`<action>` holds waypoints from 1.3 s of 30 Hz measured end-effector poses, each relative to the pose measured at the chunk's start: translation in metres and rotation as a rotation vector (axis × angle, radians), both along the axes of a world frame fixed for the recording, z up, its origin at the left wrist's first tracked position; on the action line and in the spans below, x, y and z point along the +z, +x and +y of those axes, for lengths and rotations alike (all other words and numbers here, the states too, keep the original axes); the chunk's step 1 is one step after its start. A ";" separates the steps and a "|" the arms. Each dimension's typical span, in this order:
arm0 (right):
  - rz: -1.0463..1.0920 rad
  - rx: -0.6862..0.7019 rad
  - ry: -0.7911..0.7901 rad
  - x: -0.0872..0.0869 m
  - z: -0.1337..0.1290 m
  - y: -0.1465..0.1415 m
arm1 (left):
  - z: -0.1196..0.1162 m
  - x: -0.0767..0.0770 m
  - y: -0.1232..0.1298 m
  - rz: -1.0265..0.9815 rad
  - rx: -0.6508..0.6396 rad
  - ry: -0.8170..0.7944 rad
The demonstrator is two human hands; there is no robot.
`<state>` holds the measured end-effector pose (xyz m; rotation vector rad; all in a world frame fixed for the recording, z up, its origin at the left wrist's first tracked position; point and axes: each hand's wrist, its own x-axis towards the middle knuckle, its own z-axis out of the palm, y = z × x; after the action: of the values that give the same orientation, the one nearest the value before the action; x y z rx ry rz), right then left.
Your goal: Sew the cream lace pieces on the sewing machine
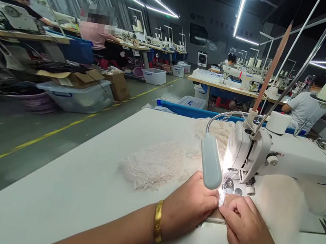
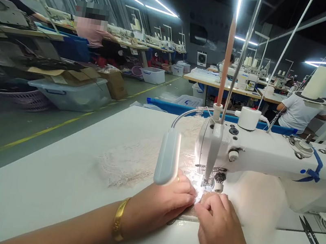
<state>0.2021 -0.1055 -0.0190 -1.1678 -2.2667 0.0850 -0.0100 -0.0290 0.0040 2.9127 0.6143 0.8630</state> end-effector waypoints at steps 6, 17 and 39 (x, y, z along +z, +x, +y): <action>-0.008 0.002 0.042 -0.001 0.002 0.001 | 0.000 -0.002 0.000 -0.003 -0.009 0.011; -0.073 -0.049 0.040 0.001 0.008 0.001 | 0.006 0.000 0.002 -0.012 0.009 0.018; -0.134 -0.107 0.015 0.005 0.016 0.001 | 0.002 0.001 0.004 0.016 0.056 0.041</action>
<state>0.2033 -0.0892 -0.0138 -1.3201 -2.3107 -0.0531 -0.0056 -0.0265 0.0045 2.9547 0.6901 0.8694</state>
